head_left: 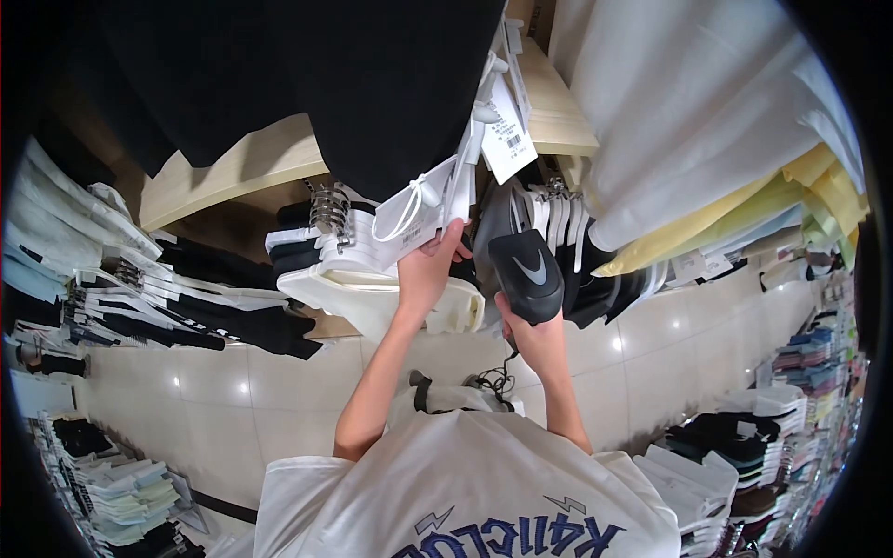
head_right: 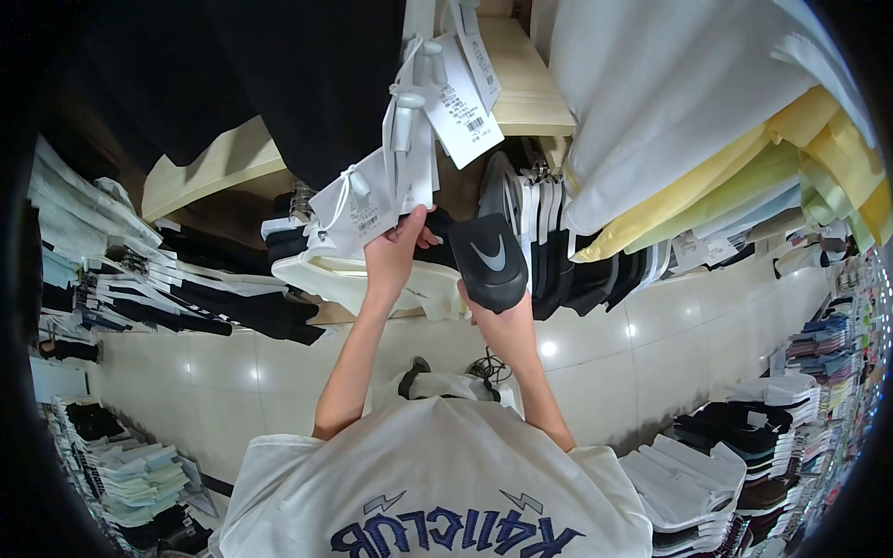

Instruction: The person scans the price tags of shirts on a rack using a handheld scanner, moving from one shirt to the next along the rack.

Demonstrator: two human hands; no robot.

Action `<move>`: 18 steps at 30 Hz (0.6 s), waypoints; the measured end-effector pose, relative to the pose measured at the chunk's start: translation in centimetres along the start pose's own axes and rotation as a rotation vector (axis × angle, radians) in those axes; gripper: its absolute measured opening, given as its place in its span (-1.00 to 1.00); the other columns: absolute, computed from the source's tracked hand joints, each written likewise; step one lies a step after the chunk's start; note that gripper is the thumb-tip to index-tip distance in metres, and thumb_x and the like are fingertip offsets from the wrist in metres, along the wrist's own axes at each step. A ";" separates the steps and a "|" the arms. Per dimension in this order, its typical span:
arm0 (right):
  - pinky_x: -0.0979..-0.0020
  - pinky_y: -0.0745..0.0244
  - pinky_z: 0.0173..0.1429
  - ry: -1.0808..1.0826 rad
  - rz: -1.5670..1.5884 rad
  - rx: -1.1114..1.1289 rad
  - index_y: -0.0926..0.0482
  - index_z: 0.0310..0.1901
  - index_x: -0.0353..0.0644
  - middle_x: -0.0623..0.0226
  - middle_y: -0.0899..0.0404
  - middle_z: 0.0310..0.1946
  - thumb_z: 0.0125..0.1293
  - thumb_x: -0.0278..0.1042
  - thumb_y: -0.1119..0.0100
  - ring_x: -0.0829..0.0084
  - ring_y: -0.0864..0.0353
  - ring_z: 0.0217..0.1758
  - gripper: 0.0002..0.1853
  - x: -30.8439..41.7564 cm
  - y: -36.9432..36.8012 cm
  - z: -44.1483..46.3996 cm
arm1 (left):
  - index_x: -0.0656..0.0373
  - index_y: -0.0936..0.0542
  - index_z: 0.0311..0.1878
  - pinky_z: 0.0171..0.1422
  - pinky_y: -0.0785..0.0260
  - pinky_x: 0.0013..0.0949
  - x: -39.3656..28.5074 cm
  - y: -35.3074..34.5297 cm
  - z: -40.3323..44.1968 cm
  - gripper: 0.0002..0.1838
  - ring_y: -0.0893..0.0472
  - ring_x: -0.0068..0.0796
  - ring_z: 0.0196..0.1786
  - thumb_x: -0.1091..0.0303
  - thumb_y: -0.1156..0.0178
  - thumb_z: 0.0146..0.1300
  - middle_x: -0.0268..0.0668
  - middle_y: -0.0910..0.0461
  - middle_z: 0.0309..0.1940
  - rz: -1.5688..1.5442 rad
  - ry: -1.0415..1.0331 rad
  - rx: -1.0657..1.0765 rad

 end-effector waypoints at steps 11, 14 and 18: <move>0.49 -0.35 -0.46 0.036 0.018 0.027 -0.57 -0.22 -0.30 0.45 -0.52 -0.54 0.32 -0.53 -0.28 0.63 -0.43 -0.58 -0.92 2.0 -2.6 -0.6 | 0.26 -0.69 -0.19 -0.29 -0.33 -0.57 1.7 -0.6 -0.6 -0.79 -0.51 -0.77 -0.40 0.27 -0.31 0.39 -0.44 -0.66 -0.44 0.027 0.004 0.084; 0.50 -0.36 -0.46 0.015 -0.032 0.061 -0.57 -0.21 -0.31 0.46 -0.54 -0.57 0.27 -0.39 -0.39 0.64 -0.47 -0.56 -0.79 1.6 -3.2 -0.3 | 0.30 -0.68 -0.10 -0.19 -0.38 -0.54 1.7 -0.6 -1.0 -0.83 -0.52 -0.74 -0.30 0.39 -0.27 0.38 -0.35 -0.68 -0.30 -0.097 -0.060 0.142; 0.49 -0.36 -0.46 0.026 -0.089 0.088 -0.58 -0.20 -0.30 0.45 -0.51 -0.56 0.32 -0.54 -0.28 0.63 -0.43 -0.60 -0.92 1.1 -4.4 -0.2 | 0.37 -0.57 0.12 0.10 -0.48 -0.38 1.0 0.1 -1.0 -0.67 -0.63 -0.49 -0.03 0.64 -0.20 0.28 -0.23 -0.68 -0.07 0.172 -0.130 0.181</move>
Point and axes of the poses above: each hand's wrist, its own z-axis towards the middle knuckle, its own y-axis out of the back of the hand, x = y × z, the point moved 5 cm from there along z, towards the middle knuckle
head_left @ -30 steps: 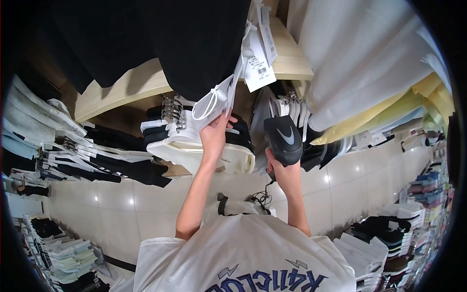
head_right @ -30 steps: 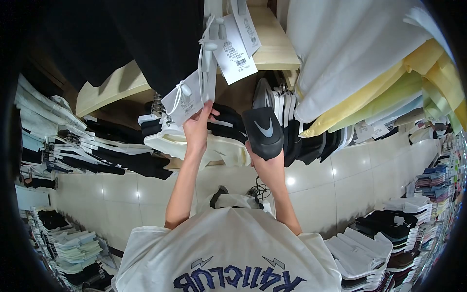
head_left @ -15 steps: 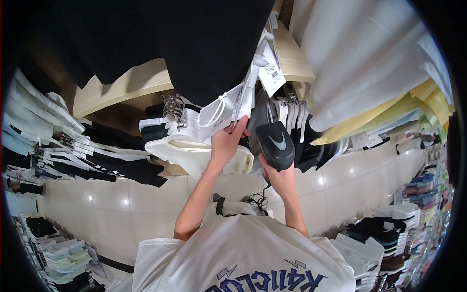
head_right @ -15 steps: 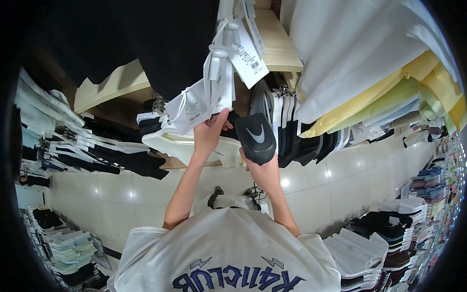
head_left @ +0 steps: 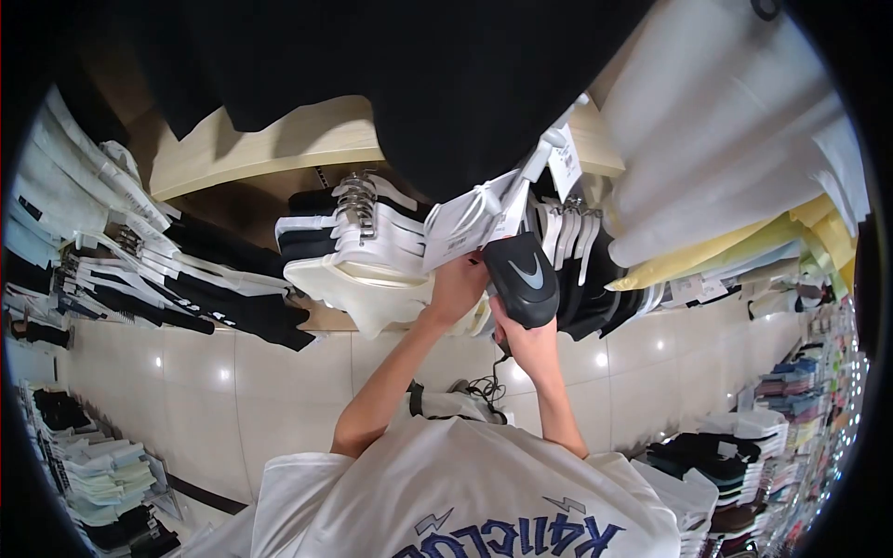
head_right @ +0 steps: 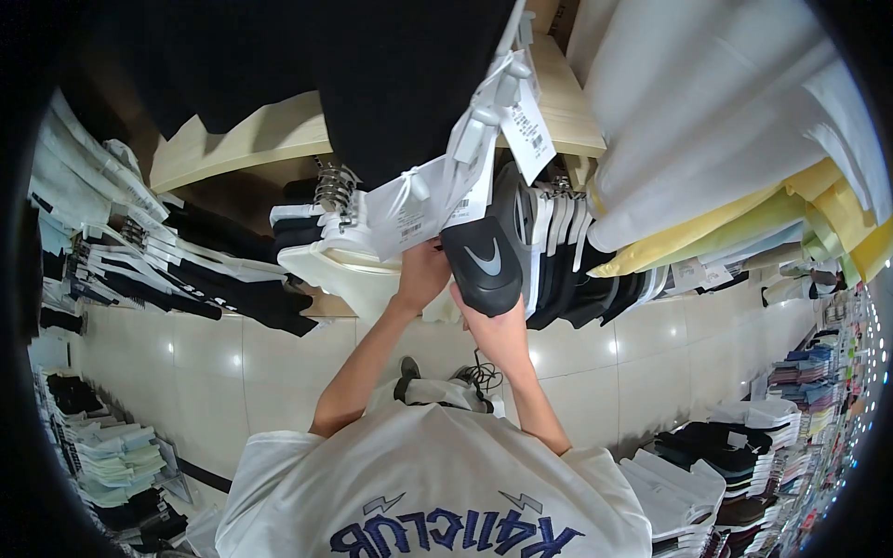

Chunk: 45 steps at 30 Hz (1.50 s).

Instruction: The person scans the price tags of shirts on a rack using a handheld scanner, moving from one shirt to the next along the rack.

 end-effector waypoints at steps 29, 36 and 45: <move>0.54 -0.33 -0.42 -0.162 0.203 -0.017 -0.53 -0.22 -0.24 0.46 -0.52 -0.49 0.38 -0.35 -0.31 0.65 -0.47 -0.48 -0.83 -4.6 -6.9 -2.8 | 0.20 -0.52 0.12 0.12 -0.46 -0.27 3.1 5.5 -15.8 -0.58 -0.63 -0.26 0.04 0.23 -0.36 0.29 -0.23 -0.65 -0.02 0.157 0.117 0.154; 0.52 -0.41 -0.28 -0.168 0.169 0.073 -0.54 -0.13 -0.27 0.43 -0.57 -0.38 0.35 -0.26 -0.36 0.63 -0.51 -0.35 -0.73 -7.3 -6.7 -4.5 | 0.20 -0.58 0.05 0.11 -0.49 -0.15 2.5 5.2 -17.3 -0.57 -0.65 -0.11 0.00 0.13 -0.37 0.25 -0.13 -0.66 -0.03 0.518 0.165 0.243; 0.49 -0.49 -0.13 -0.041 0.086 0.253 -0.50 0.04 -0.33 0.32 -0.62 -0.15 0.38 -0.27 -0.32 0.57 -0.55 -0.21 -0.65 -9.2 -8.0 -7.8 | 0.32 -0.57 0.12 0.14 -0.49 -0.13 4.6 4.4 -22.3 -0.53 -0.65 -0.02 0.01 0.25 -0.35 0.21 -0.01 -0.66 0.00 0.473 0.297 0.158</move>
Point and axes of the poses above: each hand's wrist, its own z-axis towards the middle knuckle, its own y-axis out of the back of the hand, x = y × z, the point moved 5 cm from there along z, towards the middle knuckle
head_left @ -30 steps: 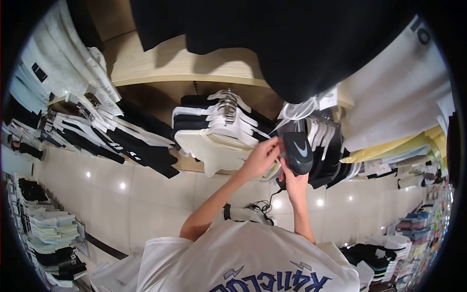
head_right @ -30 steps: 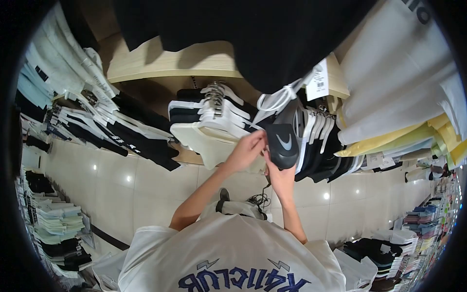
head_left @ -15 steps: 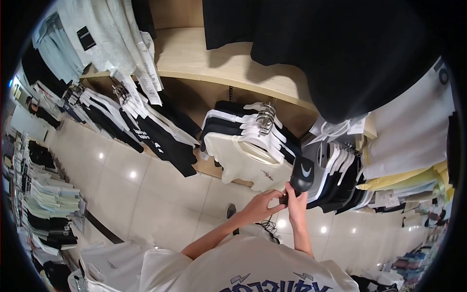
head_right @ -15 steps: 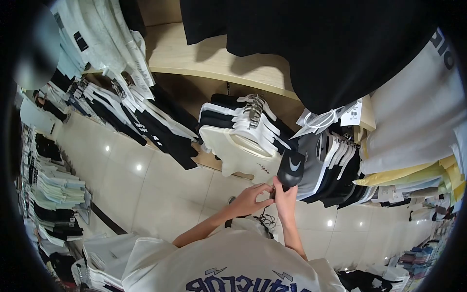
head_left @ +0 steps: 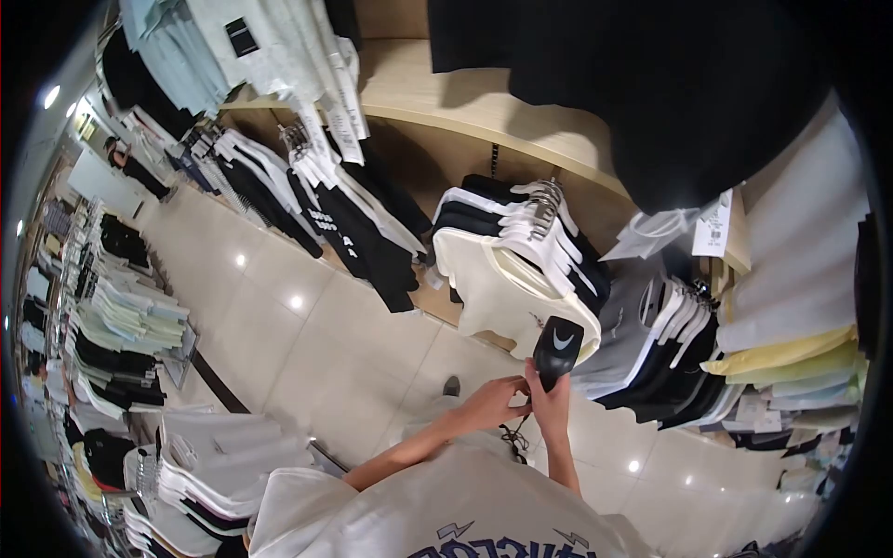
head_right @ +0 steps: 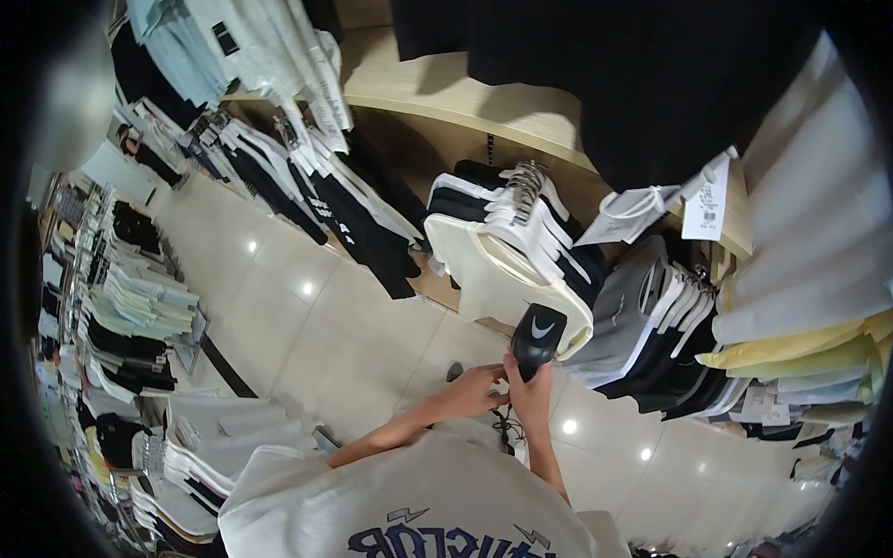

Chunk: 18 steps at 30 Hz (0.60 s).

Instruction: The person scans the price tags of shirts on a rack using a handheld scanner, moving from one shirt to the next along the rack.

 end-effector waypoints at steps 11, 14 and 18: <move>0.47 -0.51 -0.15 -0.092 -0.029 0.109 -0.57 -0.08 -0.36 0.30 -0.69 -0.19 0.42 -0.33 -0.25 0.59 -0.57 -0.22 -0.77 -1.9 -9.0 0.3 | 0.30 -0.59 -0.02 0.12 -0.47 -0.09 3.2 7.8 -4.7 -0.61 -0.63 -0.06 0.02 0.19 -0.29 0.23 -0.09 -0.66 -0.08 0.077 -0.110 -0.118; 0.48 -0.49 -0.16 -0.051 -0.007 0.044 -0.59 -0.10 -0.36 0.32 -0.69 -0.23 0.43 -0.34 -0.23 0.60 -0.57 -0.25 -0.78 -1.2 -14.6 0.5 | 0.28 -0.59 -0.01 0.12 -0.48 -0.10 5.4 12.1 -6.6 -0.63 -0.63 -0.07 0.00 0.20 -0.30 0.24 -0.09 -0.66 -0.08 0.081 -0.179 -0.176; 0.49 -0.50 -0.14 -0.032 0.015 0.046 -0.60 -0.09 -0.36 0.34 -0.67 -0.26 0.44 -0.42 -0.18 0.59 -0.58 -0.24 -0.83 0.9 -21.4 0.9 | 0.25 -0.60 0.01 0.12 -0.49 -0.17 7.8 18.7 -10.1 -0.65 -0.65 -0.09 -0.02 0.23 -0.32 0.27 -0.11 -0.66 -0.07 -0.007 -0.132 -0.270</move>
Point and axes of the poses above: each hand's wrist, its own z-axis towards the middle knuckle, its own y-axis out of the back of the hand, x = y × z, the point moved 5 cm from there along z, towards the middle knuckle
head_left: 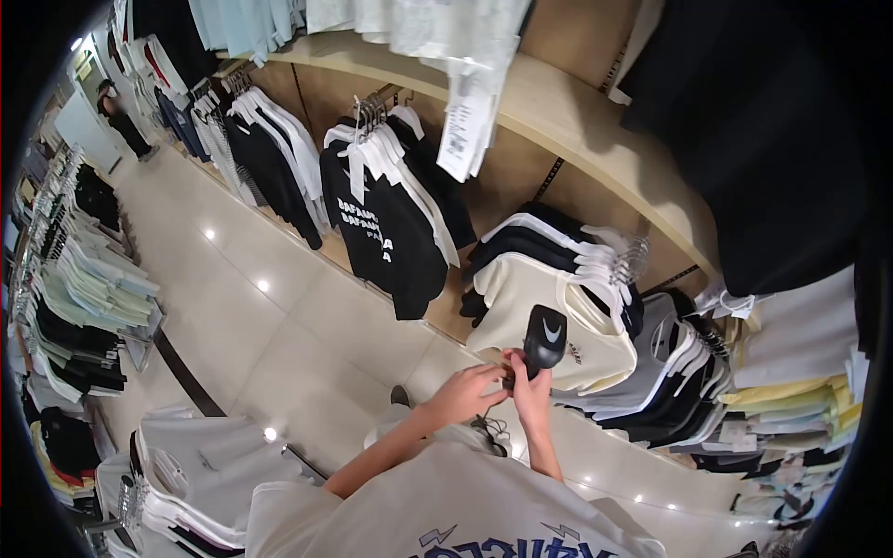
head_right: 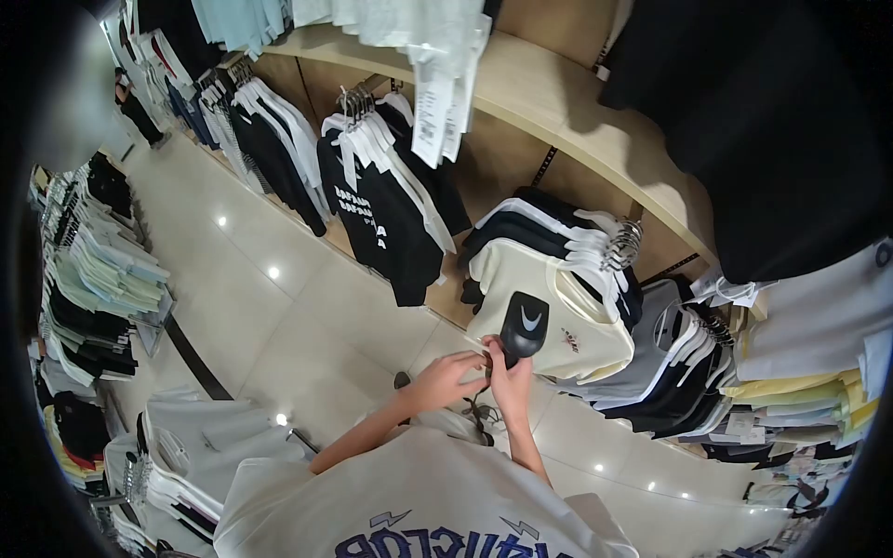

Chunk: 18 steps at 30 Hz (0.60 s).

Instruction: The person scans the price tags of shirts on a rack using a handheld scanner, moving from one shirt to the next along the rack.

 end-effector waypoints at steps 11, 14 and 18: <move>0.54 -0.27 -0.44 0.008 -0.007 -0.141 -0.55 -0.20 -0.27 0.50 -0.48 -0.50 0.35 -0.46 -0.23 0.70 -0.39 -0.52 -0.91 2.4 -9.2 1.1 | 0.29 -0.65 -0.02 0.00 -0.53 -0.37 4.9 13.2 -0.6 -0.80 -0.71 -0.45 -0.12 0.38 -0.20 0.42 -0.24 -0.73 -0.17 -0.296 0.139 -0.160; 0.56 -0.22 -0.48 0.134 0.025 -0.184 -0.52 -0.17 -0.24 0.54 -0.46 -0.51 0.34 -0.49 -0.27 0.72 -0.34 -0.54 -0.89 2.8 -10.6 2.0 | 0.33 -0.64 -0.03 0.03 -0.52 -0.40 5.5 15.8 1.2 -0.81 -0.70 -0.50 -0.11 0.41 -0.16 0.45 -0.26 -0.72 -0.19 -0.391 0.081 -0.231; 0.53 -0.18 -0.52 0.059 0.026 -0.133 -0.48 0.02 -0.26 0.48 -0.39 -0.55 0.43 -0.49 -0.17 0.67 -0.32 -0.60 -0.81 4.8 -12.6 3.7 | 0.33 -0.62 -0.01 0.06 -0.49 -0.43 4.4 19.8 5.0 -0.81 -0.69 -0.51 -0.10 0.43 -0.15 0.45 -0.26 -0.70 -0.19 -0.398 0.086 -0.307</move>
Point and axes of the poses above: each hand's wrist, its own z-axis towards the middle knuckle, its own y-axis out of the back of the hand, x = y × z, the point moved 5 cm from there along z, towards the middle knuckle
